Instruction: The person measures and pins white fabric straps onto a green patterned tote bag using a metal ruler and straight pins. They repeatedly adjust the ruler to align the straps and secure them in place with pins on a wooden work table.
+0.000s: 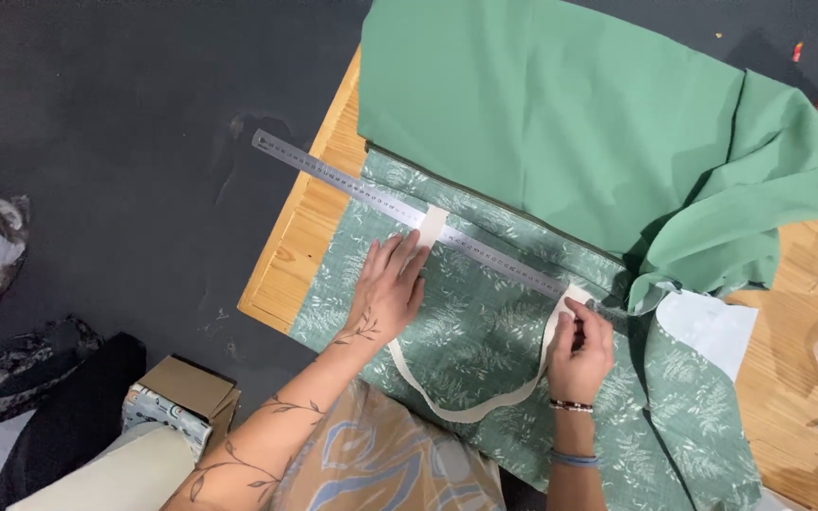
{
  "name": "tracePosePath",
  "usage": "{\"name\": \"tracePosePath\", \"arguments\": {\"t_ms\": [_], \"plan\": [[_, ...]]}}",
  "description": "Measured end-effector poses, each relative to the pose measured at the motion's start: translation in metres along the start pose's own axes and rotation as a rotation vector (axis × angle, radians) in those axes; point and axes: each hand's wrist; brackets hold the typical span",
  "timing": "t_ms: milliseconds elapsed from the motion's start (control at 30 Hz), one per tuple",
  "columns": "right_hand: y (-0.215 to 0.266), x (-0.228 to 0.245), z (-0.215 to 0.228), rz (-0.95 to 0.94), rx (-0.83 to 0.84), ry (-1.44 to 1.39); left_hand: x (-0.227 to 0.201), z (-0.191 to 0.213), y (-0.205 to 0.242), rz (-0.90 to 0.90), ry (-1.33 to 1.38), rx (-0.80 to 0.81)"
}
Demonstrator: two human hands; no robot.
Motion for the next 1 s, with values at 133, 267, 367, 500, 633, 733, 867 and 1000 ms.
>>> {"name": "tracePosePath", "arguments": {"t_ms": [133, 267, 367, 500, 633, 733, 867, 1000], "plan": [[0.0, 0.003, 0.0, 0.142, -0.084, 0.074, -0.008, 0.007, -0.006, 0.015, 0.064, 0.028], [0.01, -0.02, -0.017, 0.386, -0.216, 0.181, -0.013, 0.013, -0.009, 0.011, 0.085, 0.065], [0.013, -0.028, -0.024, 0.422, -0.263, 0.179, -0.008, 0.001, -0.003, 0.014, 0.081, 0.071], [0.01, -0.023, -0.024, 0.404, -0.237, 0.15, -0.007, -0.002, -0.003, 0.006, 0.092, 0.064], [0.008, -0.016, -0.021, 0.382, -0.219, 0.132, -0.007, -0.004, -0.003, 0.002, 0.084, 0.044], [0.009, -0.015, -0.02, 0.375, -0.216, 0.124, -0.006, -0.006, -0.002, 0.007, 0.087, 0.043], [0.01, -0.018, -0.019, 0.366, -0.203, 0.113, -0.004, -0.01, -0.002, 0.01, 0.095, 0.046], [0.009, -0.018, -0.019, 0.379, -0.199, 0.105, -0.004, -0.011, -0.001, 0.008, 0.089, 0.036]]}}
Point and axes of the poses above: each hand's wrist, its own y-axis away from the middle knuckle, its own z-axis out of the back of the hand, x = y × z, and after that the axes turned 8 degrees about z, right-handed
